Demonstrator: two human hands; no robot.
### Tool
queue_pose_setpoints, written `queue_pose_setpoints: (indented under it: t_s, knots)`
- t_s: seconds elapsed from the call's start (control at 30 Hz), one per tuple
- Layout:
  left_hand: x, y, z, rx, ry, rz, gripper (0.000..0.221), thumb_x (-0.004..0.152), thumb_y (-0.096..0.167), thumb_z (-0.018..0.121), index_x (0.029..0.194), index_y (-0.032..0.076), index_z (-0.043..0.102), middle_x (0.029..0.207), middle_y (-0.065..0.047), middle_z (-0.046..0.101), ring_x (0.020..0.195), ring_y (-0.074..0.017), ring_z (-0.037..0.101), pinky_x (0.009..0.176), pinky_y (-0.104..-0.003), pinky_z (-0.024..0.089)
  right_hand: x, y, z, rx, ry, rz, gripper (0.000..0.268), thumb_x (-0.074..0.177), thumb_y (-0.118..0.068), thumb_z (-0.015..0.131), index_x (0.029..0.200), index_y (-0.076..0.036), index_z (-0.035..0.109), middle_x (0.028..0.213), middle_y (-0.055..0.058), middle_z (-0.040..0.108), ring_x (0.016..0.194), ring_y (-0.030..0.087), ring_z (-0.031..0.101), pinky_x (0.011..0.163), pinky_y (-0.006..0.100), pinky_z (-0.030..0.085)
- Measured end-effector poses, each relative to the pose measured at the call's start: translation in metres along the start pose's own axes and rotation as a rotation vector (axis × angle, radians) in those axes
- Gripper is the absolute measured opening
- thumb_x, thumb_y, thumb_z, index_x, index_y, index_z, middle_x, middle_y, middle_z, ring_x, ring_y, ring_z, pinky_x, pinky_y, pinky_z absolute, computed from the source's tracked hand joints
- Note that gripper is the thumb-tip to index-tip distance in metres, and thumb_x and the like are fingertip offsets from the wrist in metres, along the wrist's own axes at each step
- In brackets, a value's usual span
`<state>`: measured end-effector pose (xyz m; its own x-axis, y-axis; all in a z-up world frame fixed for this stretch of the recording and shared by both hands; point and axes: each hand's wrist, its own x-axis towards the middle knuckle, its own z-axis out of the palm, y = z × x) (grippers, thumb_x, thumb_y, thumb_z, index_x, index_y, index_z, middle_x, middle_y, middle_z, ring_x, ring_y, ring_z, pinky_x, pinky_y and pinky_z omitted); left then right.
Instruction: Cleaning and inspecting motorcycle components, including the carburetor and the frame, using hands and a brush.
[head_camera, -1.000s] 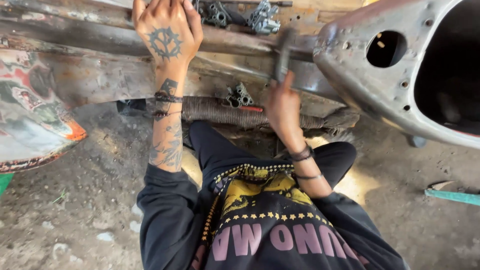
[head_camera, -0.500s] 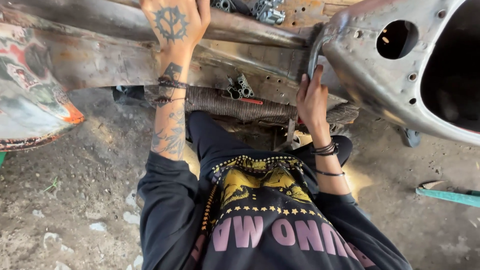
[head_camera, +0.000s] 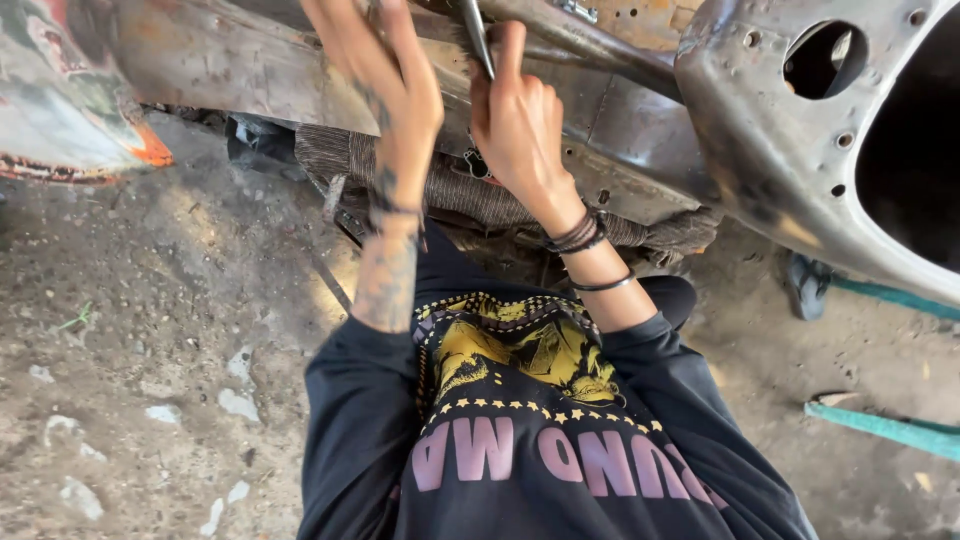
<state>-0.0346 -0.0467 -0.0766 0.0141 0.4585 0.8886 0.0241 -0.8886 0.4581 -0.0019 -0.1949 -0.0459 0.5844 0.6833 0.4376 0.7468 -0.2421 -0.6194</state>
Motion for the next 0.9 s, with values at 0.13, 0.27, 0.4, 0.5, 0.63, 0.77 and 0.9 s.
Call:
queue_pose_setpoints:
  t_s: [0.13,0.27,0.4,0.5,0.63,0.77,0.9]
  knots:
    - [-0.020,0.082,-0.045,-0.253,-0.313,-0.485,0.060,0.111,0.053,0.050,0.154,0.019,0.027,0.148,-0.013,0.050,0.133,-0.0274,0.060,0.118,-0.046,0.051,-0.017,-0.021,-0.024,-0.198,-0.019,-0.065,0.032,0.108,-0.009,0.047,0.136,-0.005,0.033,0.070,0.008,0.059,0.046,0.023,0.055,0.037,0.035,0.038]
    - [-0.075,0.043,-0.030,-0.219,-0.267,-0.513,0.037,0.112,0.034,0.049,0.139,0.012,0.036,0.105,-0.013,0.073,0.083,-0.0223,0.080,0.066,-0.026,0.069,-0.039,-0.025,-0.025,-0.255,-0.203,-0.261,0.065,0.086,0.020,0.057,0.145,0.012,0.030,0.114,0.024,0.064,0.085,0.028,0.069,0.052,0.027,0.058]
    - [-0.100,-0.002,-0.034,-0.205,-0.231,-0.451,0.032,0.112,0.034,0.046,0.131,0.008,0.049,0.096,-0.008,0.067,0.076,-0.0164,0.067,0.066,-0.027,0.054,-0.049,-0.029,-0.055,-0.151,-0.467,-0.231,0.090,0.093,-0.018,0.079,0.157,-0.004,0.018,0.144,0.024,0.061,0.106,0.039,0.072,0.068,0.044,0.064]
    - [-0.123,-0.020,-0.022,-0.268,-0.209,-0.582,0.023,0.113,0.020,0.052,0.133,0.010,0.056,0.074,0.003,0.050,0.061,-0.0067,0.036,0.057,-0.022,0.028,-0.023,0.009,-0.068,-0.035,-0.158,-0.320,0.069,0.084,0.016,0.070,0.144,-0.002,0.041,0.127,0.017,0.065,0.098,0.031,0.076,0.074,0.027,0.069]
    - [-0.120,0.015,0.011,-0.161,-0.405,-0.609,0.046,0.109,0.041,0.042,0.130,0.003,0.057,0.103,-0.014,0.067,0.076,-0.0185,0.069,0.056,-0.027,0.060,0.029,0.086,-0.061,-0.057,0.319,-0.261,0.031,0.108,-0.030,0.056,0.126,-0.005,0.052,0.117,0.016,0.064,0.110,0.030,0.064,0.092,0.045,0.053]
    - [-0.119,0.062,0.054,-0.031,-0.694,-0.493,0.047,0.104,0.030,0.063,0.147,0.017,0.051,0.122,-0.017,0.064,0.106,-0.0313,0.066,0.082,-0.042,0.068,0.037,0.110,-0.050,-0.166,0.296,-0.246,0.050,0.111,-0.047,0.036,0.101,-0.006,0.063,0.096,0.006,0.063,0.077,0.022,0.066,0.062,0.035,0.050]
    - [-0.109,0.056,0.071,-0.083,-0.592,-0.475,0.037,0.098,0.010,0.068,0.134,0.006,0.061,0.111,-0.020,0.063,0.090,-0.0304,0.075,0.087,-0.039,0.069,0.039,0.118,-0.042,-0.249,0.238,-0.182,0.066,0.111,-0.058,0.025,0.095,-0.007,0.064,0.085,0.005,0.067,0.071,0.020,0.065,0.056,0.034,0.046]
